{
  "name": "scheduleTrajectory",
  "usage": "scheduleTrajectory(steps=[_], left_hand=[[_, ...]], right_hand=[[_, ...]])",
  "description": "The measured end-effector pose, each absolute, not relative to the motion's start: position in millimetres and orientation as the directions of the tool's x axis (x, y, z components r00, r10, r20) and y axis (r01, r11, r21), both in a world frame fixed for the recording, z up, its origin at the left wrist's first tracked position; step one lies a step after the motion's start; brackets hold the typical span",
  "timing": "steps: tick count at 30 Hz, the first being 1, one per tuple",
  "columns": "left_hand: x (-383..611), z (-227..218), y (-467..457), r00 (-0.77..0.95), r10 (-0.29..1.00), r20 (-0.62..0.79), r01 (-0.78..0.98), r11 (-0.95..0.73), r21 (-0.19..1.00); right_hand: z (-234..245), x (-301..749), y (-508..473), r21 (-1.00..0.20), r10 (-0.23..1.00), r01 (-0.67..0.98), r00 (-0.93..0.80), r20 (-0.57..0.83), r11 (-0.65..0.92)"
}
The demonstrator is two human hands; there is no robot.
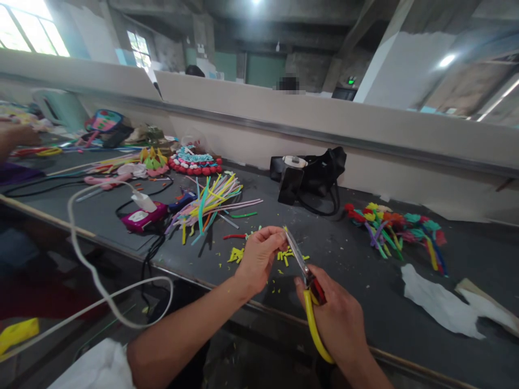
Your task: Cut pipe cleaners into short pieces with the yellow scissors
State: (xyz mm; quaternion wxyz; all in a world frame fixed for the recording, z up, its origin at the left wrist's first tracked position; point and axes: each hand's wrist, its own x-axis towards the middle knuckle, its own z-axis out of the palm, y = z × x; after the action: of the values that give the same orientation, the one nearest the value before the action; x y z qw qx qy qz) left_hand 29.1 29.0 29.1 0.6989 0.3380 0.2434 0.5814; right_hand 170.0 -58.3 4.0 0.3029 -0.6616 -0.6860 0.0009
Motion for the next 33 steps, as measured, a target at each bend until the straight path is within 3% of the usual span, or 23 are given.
scheduleTrajectory(steps=[33], left_hand=[[27.4, 23.8, 27.5, 0.179, 0.981, 0.079, -0.594, 0.044, 0.803]], right_hand=[[-7.4, 175.1, -62.6, -0.381, 0.892, 0.907, 0.015, 0.451, 0.178]])
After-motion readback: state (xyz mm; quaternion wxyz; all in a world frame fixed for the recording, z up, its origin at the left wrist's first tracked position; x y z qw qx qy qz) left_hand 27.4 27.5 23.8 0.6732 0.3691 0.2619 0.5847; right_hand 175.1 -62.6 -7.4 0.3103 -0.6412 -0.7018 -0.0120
